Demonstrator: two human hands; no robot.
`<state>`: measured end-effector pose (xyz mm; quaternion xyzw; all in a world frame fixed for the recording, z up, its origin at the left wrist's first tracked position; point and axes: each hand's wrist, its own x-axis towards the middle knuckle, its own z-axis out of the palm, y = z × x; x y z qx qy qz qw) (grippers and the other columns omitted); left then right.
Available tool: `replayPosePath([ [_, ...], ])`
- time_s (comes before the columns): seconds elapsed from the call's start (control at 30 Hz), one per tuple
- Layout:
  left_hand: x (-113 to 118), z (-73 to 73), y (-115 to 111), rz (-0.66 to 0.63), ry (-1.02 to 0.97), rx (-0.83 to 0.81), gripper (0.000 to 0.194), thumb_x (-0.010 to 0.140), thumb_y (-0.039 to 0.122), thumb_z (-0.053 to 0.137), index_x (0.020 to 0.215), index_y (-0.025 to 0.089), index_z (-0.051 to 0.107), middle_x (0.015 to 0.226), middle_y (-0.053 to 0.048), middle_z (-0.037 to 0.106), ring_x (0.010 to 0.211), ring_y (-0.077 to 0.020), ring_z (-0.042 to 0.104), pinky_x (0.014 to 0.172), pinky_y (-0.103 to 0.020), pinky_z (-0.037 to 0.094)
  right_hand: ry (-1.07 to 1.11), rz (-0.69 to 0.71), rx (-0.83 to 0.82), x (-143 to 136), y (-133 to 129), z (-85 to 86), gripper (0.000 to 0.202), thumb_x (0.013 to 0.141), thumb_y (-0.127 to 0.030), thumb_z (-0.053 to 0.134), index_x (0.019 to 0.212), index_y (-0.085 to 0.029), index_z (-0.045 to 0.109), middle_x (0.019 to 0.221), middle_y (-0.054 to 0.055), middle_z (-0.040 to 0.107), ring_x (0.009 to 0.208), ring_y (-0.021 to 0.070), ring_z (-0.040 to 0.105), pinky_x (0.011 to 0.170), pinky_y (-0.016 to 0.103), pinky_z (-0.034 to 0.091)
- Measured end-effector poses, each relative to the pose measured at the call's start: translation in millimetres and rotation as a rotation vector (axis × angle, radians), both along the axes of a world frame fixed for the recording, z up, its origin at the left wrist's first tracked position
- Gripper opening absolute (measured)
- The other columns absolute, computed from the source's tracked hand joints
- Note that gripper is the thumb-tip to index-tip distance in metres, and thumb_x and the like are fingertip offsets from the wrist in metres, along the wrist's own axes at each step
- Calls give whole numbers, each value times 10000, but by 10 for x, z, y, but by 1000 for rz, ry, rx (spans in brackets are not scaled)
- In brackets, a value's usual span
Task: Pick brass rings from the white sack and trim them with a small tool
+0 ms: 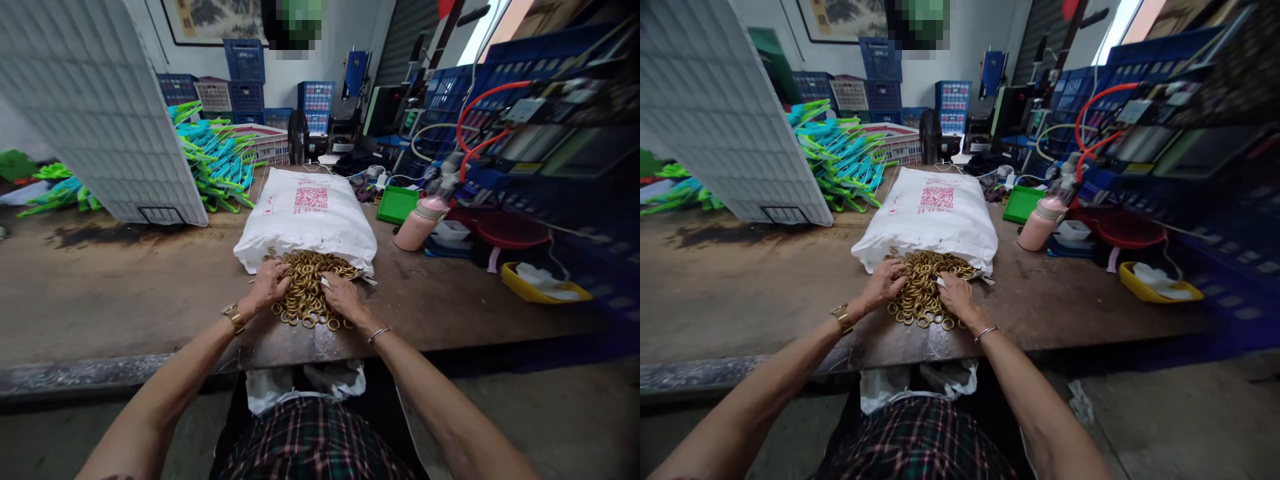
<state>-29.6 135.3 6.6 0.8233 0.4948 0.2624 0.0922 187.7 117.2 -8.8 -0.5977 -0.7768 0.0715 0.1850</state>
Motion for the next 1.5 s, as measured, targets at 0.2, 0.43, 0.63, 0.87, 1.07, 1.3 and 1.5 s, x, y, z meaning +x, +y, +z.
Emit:
replayPosePath([
  [0.2,99,-246,-834,83,-169,247,232,784,239,539,1008,183,559,1084,-101,540,1093,-236,455,933,-438,359,74,103,35,48,-97,10,288,798,-236,460,1060,-198,574,1042,67,633,917,172,575,776,244,412],
  [0.43,290,-425,-1362,83,-169,151,210,780,209,533,989,188,547,1099,-104,509,1094,-250,451,915,-447,378,374,-240,26,502,-454,39,263,810,-300,400,916,-164,599,738,32,636,614,130,538,578,224,388],
  [0.63,329,-479,-1353,91,-83,71,223,769,243,549,989,206,562,1116,-104,524,1104,-272,443,924,-474,355,208,-314,-90,639,-915,-100,242,817,-344,408,777,-185,586,631,17,600,557,129,508,525,226,308],
  [0.87,329,-463,-1320,111,-175,120,206,775,206,537,979,185,555,1094,-108,518,1083,-254,447,930,-456,364,-64,-316,-113,388,-994,-40,191,815,-352,468,913,-224,569,888,40,647,693,152,563,535,242,249],
  [1.07,442,-302,-1448,134,-374,107,222,782,199,527,1003,199,550,1016,-88,548,1005,-227,485,906,-428,385,-10,-358,-131,426,-973,-129,173,802,-282,459,923,-225,568,750,32,635,612,152,544,521,243,240],
  [1.3,732,-1,-1549,205,-902,-620,355,768,374,525,1056,169,488,660,21,495,529,-96,463,514,-215,400,667,-157,-88,70,-1075,-34,166,796,-340,418,794,-193,495,681,-6,542,609,125,489,578,225,373],
  [1.5,693,103,-1581,217,-1042,-773,332,714,480,548,815,164,539,546,46,459,439,-73,387,431,-192,325,949,-102,-264,-253,-1228,44,159,781,-359,464,769,-200,472,598,-44,485,554,104,453,555,211,386],
])
